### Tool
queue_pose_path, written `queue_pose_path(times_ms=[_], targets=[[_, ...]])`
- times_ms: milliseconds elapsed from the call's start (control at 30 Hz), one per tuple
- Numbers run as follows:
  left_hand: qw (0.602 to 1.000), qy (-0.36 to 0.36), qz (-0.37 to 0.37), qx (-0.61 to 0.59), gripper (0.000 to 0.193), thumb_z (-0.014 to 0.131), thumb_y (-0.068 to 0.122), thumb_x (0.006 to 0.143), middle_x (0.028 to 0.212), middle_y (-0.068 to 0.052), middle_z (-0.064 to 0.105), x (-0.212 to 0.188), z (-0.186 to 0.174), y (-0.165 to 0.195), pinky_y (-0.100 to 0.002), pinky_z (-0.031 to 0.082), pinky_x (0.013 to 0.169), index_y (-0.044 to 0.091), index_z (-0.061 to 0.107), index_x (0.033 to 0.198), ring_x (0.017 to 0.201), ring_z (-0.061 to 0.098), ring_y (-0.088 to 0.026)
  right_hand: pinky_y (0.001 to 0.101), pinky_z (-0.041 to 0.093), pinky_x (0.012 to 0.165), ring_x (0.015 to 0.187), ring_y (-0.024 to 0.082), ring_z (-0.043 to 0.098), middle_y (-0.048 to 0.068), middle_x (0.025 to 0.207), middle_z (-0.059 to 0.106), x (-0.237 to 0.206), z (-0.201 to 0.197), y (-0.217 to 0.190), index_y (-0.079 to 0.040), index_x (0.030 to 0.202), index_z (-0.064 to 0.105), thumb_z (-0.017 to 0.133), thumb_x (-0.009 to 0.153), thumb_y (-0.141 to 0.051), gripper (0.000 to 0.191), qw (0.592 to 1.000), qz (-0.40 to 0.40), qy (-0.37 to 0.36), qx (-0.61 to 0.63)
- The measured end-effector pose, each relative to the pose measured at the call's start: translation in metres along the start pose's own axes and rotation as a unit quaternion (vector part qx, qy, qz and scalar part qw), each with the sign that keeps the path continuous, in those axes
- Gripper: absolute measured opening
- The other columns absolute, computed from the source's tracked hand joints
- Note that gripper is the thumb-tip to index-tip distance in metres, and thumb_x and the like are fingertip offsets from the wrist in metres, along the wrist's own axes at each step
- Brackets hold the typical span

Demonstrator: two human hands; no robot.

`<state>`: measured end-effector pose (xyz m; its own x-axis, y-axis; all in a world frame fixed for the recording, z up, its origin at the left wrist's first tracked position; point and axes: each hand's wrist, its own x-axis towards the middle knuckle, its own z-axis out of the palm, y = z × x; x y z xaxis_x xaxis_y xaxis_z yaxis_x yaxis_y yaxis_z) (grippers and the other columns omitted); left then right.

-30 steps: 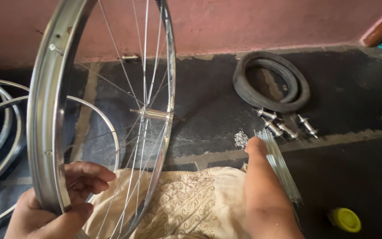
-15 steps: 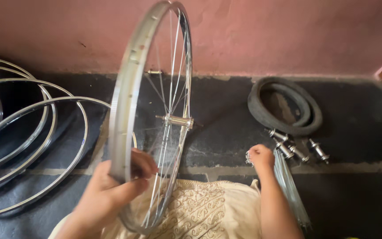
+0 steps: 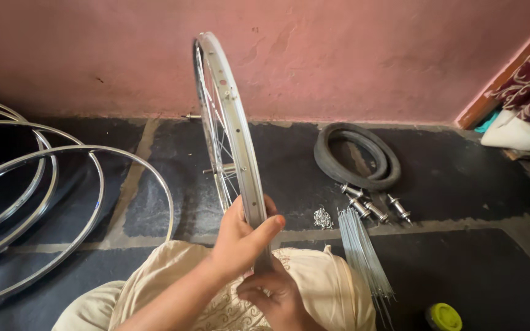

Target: The person sits on the floor and installs spokes into a bicycle wheel rim and hub. They repeatedly pick up spokes, thread them through the hub and rim, and adjust the wheel orientation to continue the process.

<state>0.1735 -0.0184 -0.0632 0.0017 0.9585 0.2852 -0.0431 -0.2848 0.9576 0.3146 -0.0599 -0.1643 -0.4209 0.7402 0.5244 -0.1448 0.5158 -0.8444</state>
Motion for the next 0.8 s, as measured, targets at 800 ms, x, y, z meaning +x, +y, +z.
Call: queue_pose_path(times_ms=[800], targets=[[0.941,-0.257,0.01,-0.218,0.008,0.08,0.007,0.088,0.091,-0.006,0.073,0.06,-0.038,-0.066,-0.031,0.055,0.075,-0.001,0.08,0.091,0.083,0.066,-0.016,0.031,0.057,0.08,0.089,0.016,0.066,0.008,0.098,0.065,-0.022,-0.032,0.043,-0.004,0.1,0.077,0.083,0.089,-0.001,0.013,0.994,0.004,-0.065,0.082]])
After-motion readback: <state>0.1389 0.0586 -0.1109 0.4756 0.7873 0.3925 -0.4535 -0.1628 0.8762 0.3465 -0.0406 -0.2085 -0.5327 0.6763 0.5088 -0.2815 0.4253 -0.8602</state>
